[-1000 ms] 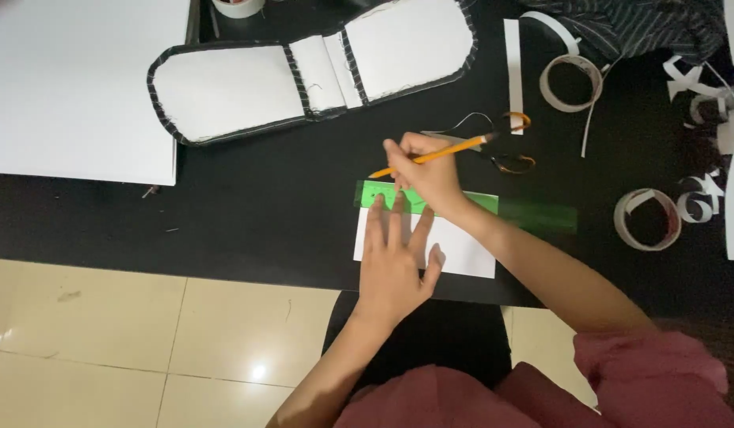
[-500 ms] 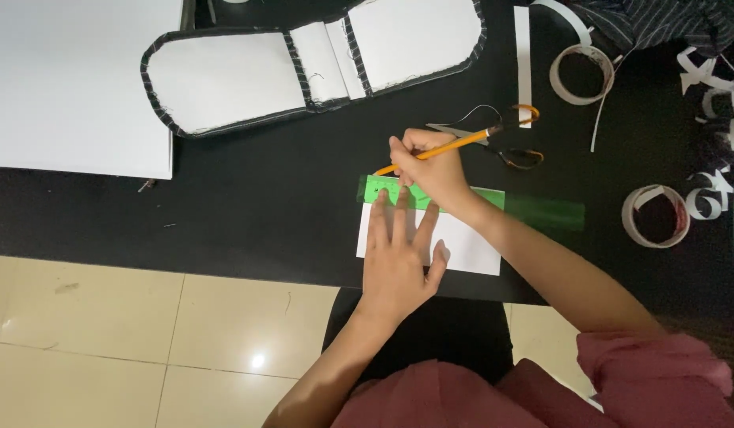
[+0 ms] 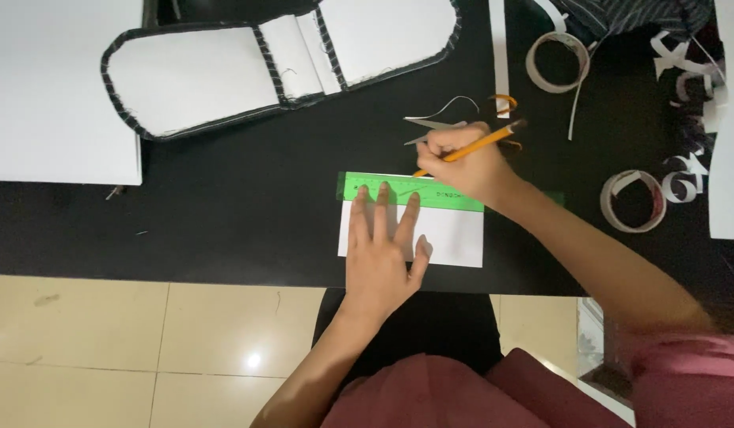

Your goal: Measuring, marking, and cutting paper templates to fit a leather or fabric component.

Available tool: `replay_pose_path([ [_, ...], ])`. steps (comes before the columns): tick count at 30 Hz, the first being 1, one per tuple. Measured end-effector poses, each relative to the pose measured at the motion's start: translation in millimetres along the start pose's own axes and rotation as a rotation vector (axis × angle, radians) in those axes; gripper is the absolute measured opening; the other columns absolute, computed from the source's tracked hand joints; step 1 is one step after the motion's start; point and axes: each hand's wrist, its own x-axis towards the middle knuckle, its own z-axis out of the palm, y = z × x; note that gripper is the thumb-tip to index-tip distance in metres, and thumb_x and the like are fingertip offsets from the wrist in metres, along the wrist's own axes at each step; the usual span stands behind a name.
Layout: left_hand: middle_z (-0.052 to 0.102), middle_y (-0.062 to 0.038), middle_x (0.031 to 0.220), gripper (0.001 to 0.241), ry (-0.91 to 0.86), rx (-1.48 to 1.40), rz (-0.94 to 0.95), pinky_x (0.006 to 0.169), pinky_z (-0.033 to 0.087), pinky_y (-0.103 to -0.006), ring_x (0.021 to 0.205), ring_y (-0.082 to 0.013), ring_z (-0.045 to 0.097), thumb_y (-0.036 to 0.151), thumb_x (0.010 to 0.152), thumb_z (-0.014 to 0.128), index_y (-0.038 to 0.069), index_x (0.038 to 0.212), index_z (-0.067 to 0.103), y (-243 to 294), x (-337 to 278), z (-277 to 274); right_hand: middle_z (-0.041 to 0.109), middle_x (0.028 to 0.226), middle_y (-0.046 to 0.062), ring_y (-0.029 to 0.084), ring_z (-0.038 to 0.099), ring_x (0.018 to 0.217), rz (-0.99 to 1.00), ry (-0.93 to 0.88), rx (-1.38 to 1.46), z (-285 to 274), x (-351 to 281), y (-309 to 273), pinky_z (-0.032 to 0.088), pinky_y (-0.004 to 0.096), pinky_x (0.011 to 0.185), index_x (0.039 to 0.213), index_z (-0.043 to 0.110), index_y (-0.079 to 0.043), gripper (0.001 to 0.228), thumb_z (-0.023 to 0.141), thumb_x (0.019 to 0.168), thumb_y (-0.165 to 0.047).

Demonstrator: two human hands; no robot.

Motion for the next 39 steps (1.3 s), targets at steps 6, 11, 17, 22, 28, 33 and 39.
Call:
replay_pose_path([
  [6, 0.043, -0.03, 0.128, 0.05, -0.005, 0.014, 0.016, 0.107, 0.021, -0.0612, 0.127, -0.058, 0.029, 0.03, 0.087, 0.048, 0.007, 0.131, 0.053, 0.3, 1.3, -0.1, 0.039, 0.04, 0.012, 0.011, 0.04, 0.042, 0.021, 0.023, -0.182, -39.0, -30.8, -1.5, 0.03, 0.027, 0.041, 0.052, 0.042, -0.003, 0.039, 0.064, 0.083, 0.003],
  [11, 0.045, -0.03, 0.125, 0.049, -0.016, 0.036, 0.013, 0.105, 0.023, -0.0622, 0.125, -0.0585, 0.031, 0.03, 0.087, 0.048, 0.007, 0.13, 0.054, 2.7, 3.0, -1.9, 0.043, 0.041, 0.011, 0.013, 0.042, 0.043, 0.115, 0.072, -0.193, -60.0, -51.7, -11.2, 0.032, 0.027, 0.045, 0.053, 0.044, -0.003, 0.038, 0.068, 0.083, -0.005],
  [17, 0.045, -0.031, 0.125, 0.05, -0.005, 0.044, 0.023, 0.105, 0.024, -0.0617, 0.123, -0.0593, 0.033, 0.029, 0.086, 0.049, 0.006, 0.131, 0.054, 2.7, 3.2, -0.5, 0.055, 0.045, 0.005, 0.01, 0.046, 0.041, 0.201, 0.089, -0.11, -69.5, -63.0, -2.5, 0.037, 0.021, 0.049, 0.053, 0.05, -0.005, 0.041, 0.06, 0.092, -0.001],
  [22, 0.045, -0.031, 0.124, 0.049, -0.005, 0.04, 0.022, 0.104, 0.024, -0.0617, 0.123, -0.0598, 0.033, 0.028, 0.086, 0.05, 0.006, 0.13, 0.055, 3.6, 3.7, -2.0, 0.053, 0.045, 0.002, 0.009, 0.046, 0.042, 0.178, 0.064, -0.095, -70.9, -59.9, 6.4, 0.038, 0.02, 0.05, 0.054, 0.049, -0.006, 0.04, 0.063, 0.091, -0.004],
  [28, 0.045, -0.031, 0.124, 0.049, -0.005, 0.033, 0.02, 0.104, 0.024, -0.0619, 0.123, -0.06, 0.033, 0.028, 0.087, 0.05, 0.006, 0.13, 0.054, 3.0, 3.7, -2.3, 0.044, 0.041, 0.012, 0.022, 0.045, 0.038, 0.003, -0.126, -0.408, -65.1, -34.4, 12.9, 0.037, 0.029, 0.046, 0.053, 0.041, -0.004, 0.036, 0.067, 0.079, -0.003],
  [33, 0.045, -0.03, 0.124, 0.049, 0.008, 0.041, 0.023, 0.105, 0.024, -0.0612, 0.123, -0.0593, 0.033, 0.028, 0.087, 0.05, 0.006, 0.131, 0.054, 3.0, 3.2, -1.8, 0.043, 0.043, 0.012, 0.027, 0.045, 0.041, -0.03, -0.316, -0.507, -37.7, -4.7, 19.9, 0.038, 0.032, 0.048, 0.052, 0.042, -0.004, 0.035, 0.064, 0.079, -0.008],
  [39, 0.043, -0.03, 0.126, 0.051, -0.01, 0.037, 0.011, 0.105, 0.023, -0.0618, 0.125, -0.0592, 0.03, 0.03, 0.088, 0.048, 0.008, 0.134, 0.051, 2.5, 1.8, 0.8, 0.052, 0.049, 0.017, 0.036, 0.051, 0.047, -0.015, -0.449, -0.354, 12.8, 36.8, 1.1, 0.04, 0.042, 0.051, 0.053, 0.049, -0.002, 0.03, 0.057, 0.081, -0.011],
])
